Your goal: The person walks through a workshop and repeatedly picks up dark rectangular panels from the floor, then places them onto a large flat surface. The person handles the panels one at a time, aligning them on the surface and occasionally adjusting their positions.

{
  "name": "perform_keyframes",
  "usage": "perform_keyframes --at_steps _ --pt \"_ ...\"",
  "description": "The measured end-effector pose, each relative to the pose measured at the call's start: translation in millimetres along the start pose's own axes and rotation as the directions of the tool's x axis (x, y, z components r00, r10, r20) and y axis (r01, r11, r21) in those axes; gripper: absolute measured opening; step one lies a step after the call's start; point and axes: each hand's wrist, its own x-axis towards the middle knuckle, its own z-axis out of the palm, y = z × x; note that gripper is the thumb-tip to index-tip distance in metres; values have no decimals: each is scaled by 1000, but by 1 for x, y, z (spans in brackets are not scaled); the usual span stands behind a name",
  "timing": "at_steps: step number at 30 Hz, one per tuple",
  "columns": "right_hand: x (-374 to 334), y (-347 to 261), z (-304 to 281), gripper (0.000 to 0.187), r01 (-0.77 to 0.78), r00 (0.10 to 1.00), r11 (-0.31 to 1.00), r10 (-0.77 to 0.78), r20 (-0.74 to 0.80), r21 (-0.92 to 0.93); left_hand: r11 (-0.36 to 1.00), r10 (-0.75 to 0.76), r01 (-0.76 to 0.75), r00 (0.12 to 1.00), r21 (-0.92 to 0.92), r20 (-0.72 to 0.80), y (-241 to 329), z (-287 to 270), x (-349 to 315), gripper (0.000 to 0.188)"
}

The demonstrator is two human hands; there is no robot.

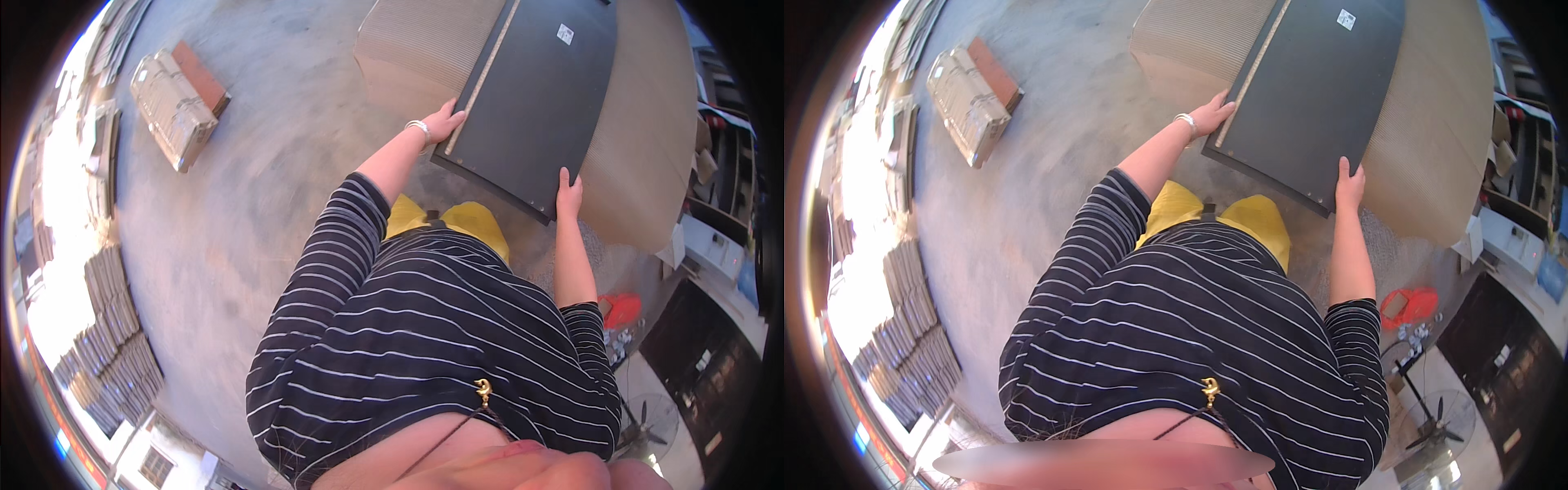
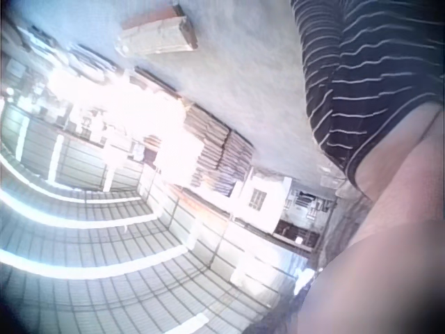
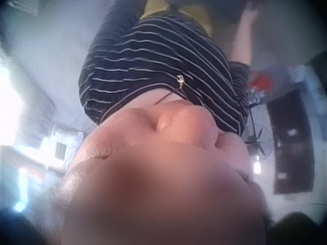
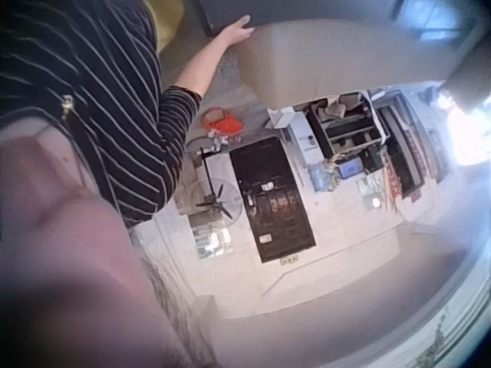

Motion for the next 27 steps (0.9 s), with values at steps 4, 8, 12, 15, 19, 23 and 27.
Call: perform_keyframes --at_steps 4,8,12,15,19,23,27 --pt "-35 -34 2 69 -114 919 896 -70 -389 -429 975 94 -84 995 -206 39 -71 -54 -23 55" --pt "-65 -97 52 66 188 807 834 -432 -403 -518 939 -219 190 973 -286 -70 -189 -154 -80 44" --pt "-62 -161 134 59 177 897 838 -354 -266 -517 907 -422 414 884 -83 -203 -247 -253 -119 42" --pt "-68 -176 152 62 -12 968 745 -158 -193 -667 871 -468 396 849 -290 -246 -246 -303 -113 42" --pt "-79 -170 145 62 38 966 746 -197 -165 -665 805 -458 245 835 -540 -305 -249 -348 -77 39" --pt "-82 -174 140 66 3 984 737 -122 -129 -675 815 -505 337 812 -471 -293 -276 -375 -40 36" --pt "-79 -195 116 64 31 1000 775 -20 24 -631 950 -311 293 883 -106 -351 -308 -418 -50 21"
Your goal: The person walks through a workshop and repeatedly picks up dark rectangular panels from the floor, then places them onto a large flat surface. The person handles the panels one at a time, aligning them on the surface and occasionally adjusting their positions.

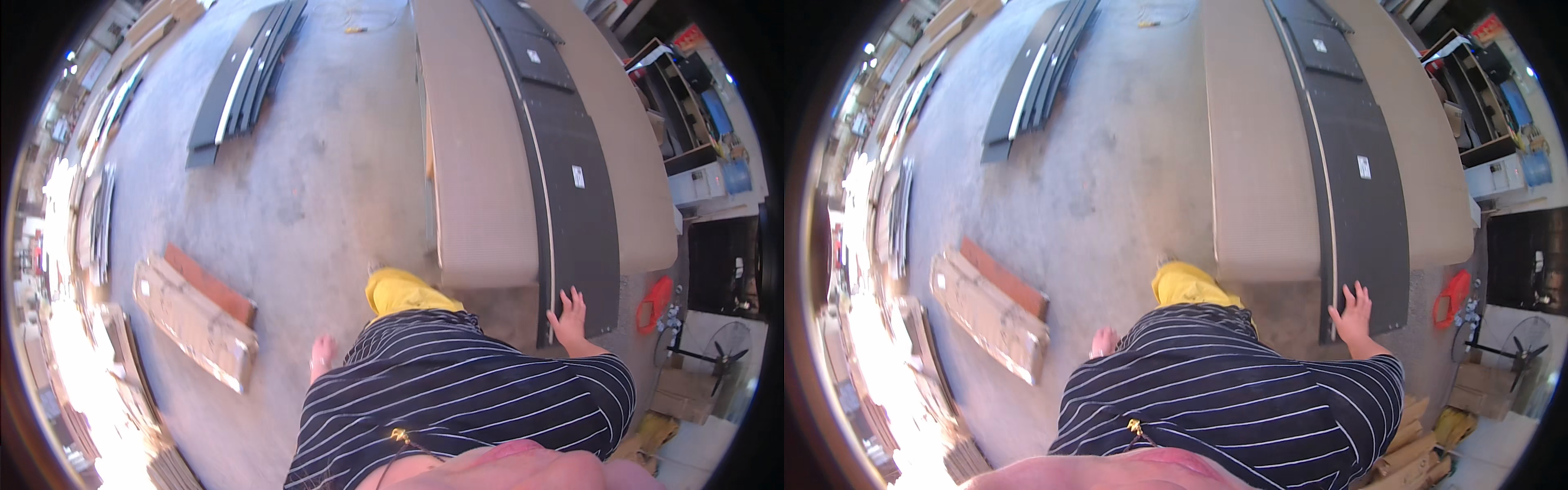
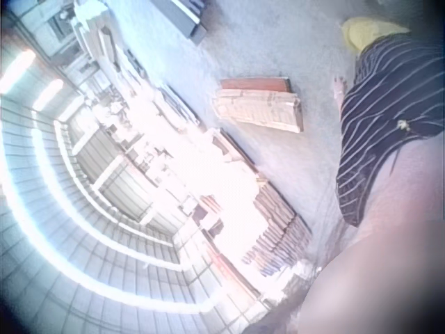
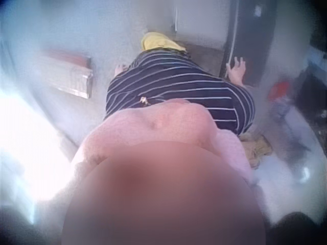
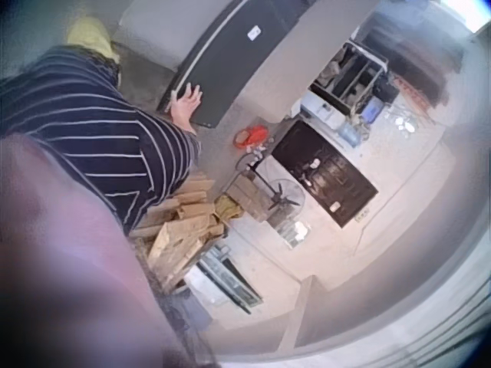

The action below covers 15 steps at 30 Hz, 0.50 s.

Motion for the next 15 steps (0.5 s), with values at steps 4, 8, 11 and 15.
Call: perform_keyframes --at_steps 4,8,11,15 --pt "47 9 -46 47 -193 933 979 160 323 73 933 32 -42 999 357 34 -6 -71 33 20" --pt "196 -34 -59 56 -405 914 906 406 20 126 975 -217 215 976 -52 -36 28 -118 111 21" --pt "325 -124 -49 43 -492 870 800 468 157 343 846 -356 299 933 -441 -51 67 -133 181 22" --pt "411 -261 -32 36 174 979 856 -202 5 486 783 -335 267 942 -562 -19 131 -132 292 23"
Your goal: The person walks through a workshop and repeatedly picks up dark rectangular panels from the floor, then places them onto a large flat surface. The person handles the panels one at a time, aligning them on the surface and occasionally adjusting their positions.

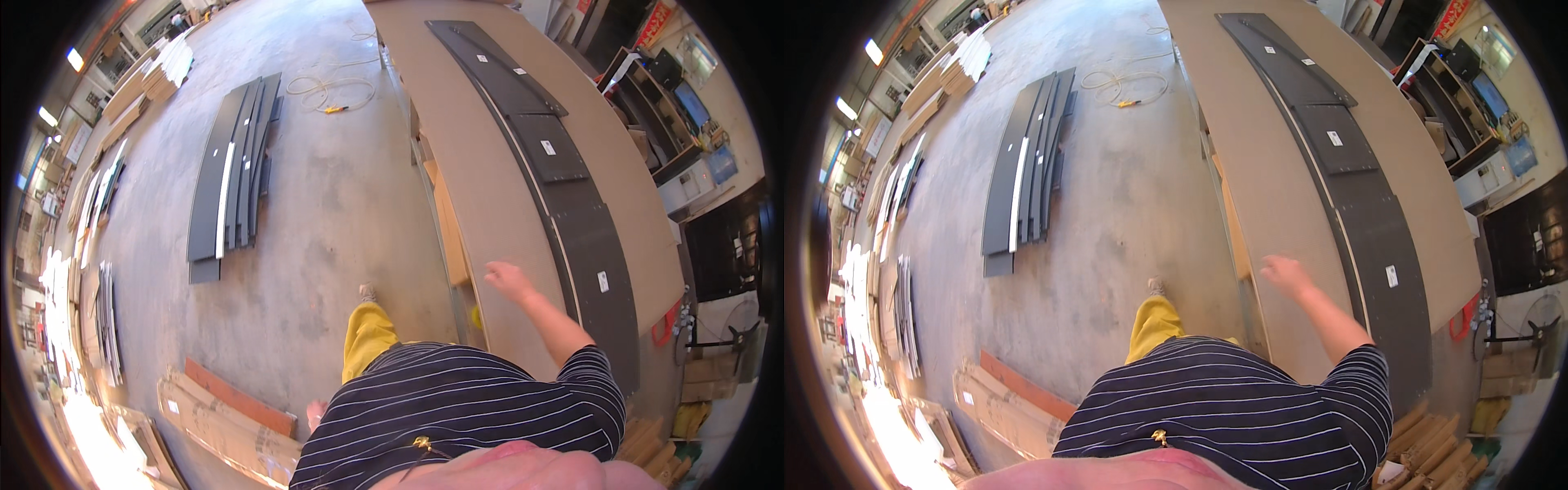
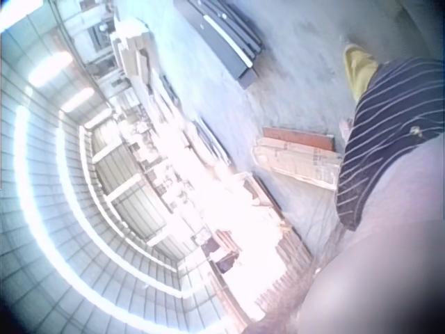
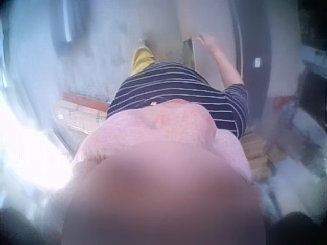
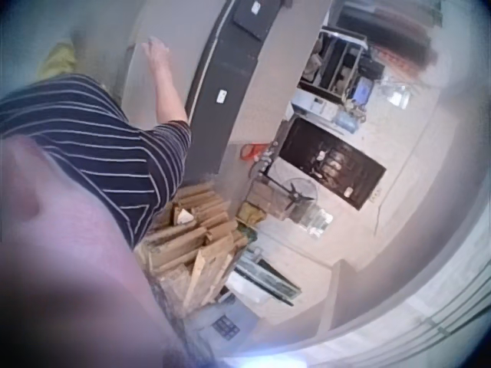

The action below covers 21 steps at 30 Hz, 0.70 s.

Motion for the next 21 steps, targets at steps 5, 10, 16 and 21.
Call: perform_keyframes --at_steps 5,10,16,21 --pt "71 -56 38 37 -32 997 989 42 -68 142 990 26 -38 996 137 90 155 109 116 29" --pt "109 -50 3 38 -341 871 905 406 -276 256 836 88 -204 966 510 243 352 265 168 28" --pt "218 31 -82 43 -311 636 877 479 -605 367 602 280 -564 812 565 513 528 522 150 29" --pt "393 162 -197 53 -295 515 955 189 -836 34 547 278 -712 651 441 706 545 701 62 32"
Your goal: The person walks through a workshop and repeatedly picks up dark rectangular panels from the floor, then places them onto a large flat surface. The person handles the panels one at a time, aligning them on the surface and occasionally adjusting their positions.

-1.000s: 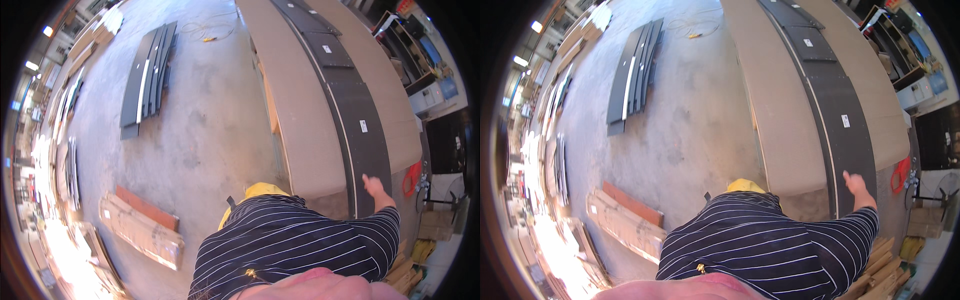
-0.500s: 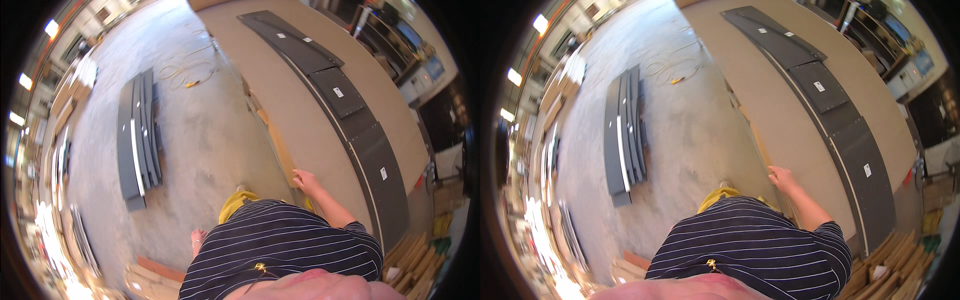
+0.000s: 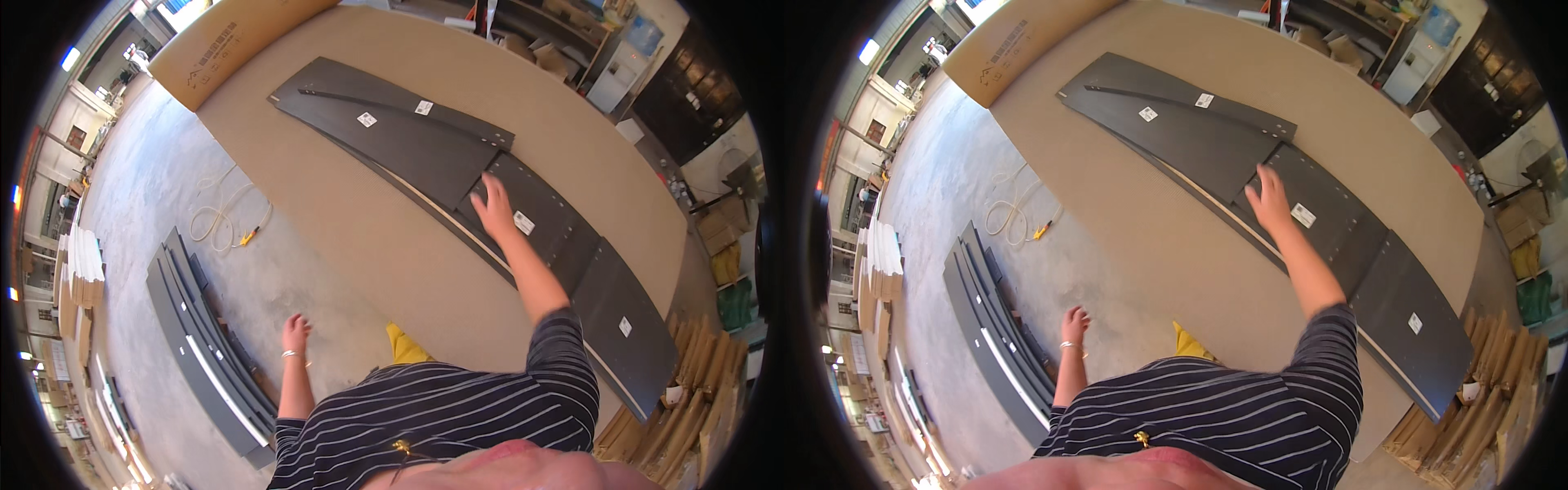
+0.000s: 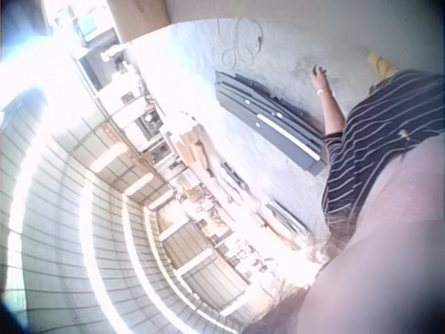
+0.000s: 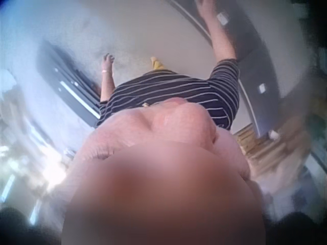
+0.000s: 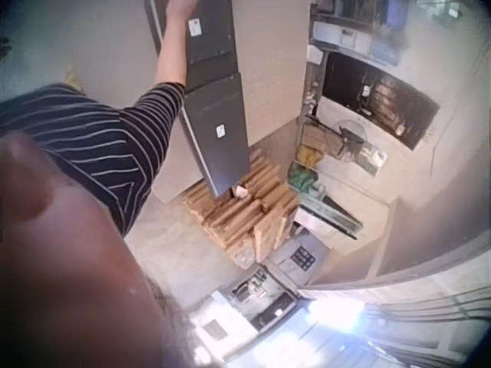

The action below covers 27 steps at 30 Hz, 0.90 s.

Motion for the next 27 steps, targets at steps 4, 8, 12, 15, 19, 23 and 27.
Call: perform_keyframes --at_steps 4,8,12,15,19,23,27 --pt "161 44 49 70 -105 985 936 145 95 -336 831 300 -450 857 326 419 86 83 -9 36" --pt "218 94 69 78 -110 814 854 372 446 -509 655 412 -610 783 445 467 138 119 5 37" --pt "221 157 59 64 -458 825 795 547 144 -398 781 434 -497 867 377 245 162 156 46 40" --pt "204 191 7 60 -228 908 881 346 238 -414 673 521 -597 802 438 293 185 182 79 42" --pt "165 187 -19 60 111 934 904 47 355 -412 472 681 -724 662 503 314 222 245 114 50" --pt "154 184 -18 61 -59 885 880 264 384 -471 426 751 -733 613 530 244 253 309 153 57" --pt "169 195 -14 51 -90 832 684 451 323 -724 347 713 -657 648 669 267 262 336 171 57"
